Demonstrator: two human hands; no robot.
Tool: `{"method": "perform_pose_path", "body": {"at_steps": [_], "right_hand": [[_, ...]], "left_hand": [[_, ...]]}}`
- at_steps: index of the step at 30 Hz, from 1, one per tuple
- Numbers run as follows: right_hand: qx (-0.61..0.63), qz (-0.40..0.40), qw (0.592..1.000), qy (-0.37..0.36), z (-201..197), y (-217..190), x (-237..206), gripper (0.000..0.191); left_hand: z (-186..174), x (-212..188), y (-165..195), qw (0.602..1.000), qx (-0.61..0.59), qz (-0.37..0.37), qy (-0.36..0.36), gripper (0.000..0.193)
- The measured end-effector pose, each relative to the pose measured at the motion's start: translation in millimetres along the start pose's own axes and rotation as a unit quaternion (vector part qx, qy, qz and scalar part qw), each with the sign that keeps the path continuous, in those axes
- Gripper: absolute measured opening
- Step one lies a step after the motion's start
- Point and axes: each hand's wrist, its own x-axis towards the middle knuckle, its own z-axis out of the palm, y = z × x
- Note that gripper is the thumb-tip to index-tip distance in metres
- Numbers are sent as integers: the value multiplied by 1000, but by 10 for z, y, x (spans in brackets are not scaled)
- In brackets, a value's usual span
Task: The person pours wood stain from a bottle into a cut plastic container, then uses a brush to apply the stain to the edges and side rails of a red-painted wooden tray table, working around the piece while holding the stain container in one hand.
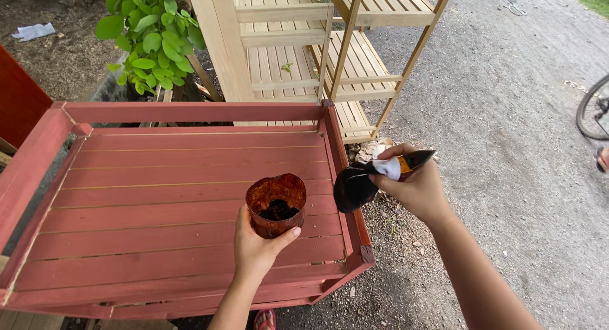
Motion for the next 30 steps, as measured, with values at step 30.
{"method": "perform_pose_path", "body": {"at_steps": [30], "right_hand": [[-290, 2, 917, -273, 547, -592, -218, 22]], "left_hand": [[-666, 294, -210, 995, -13, -27, -90, 84]]}}
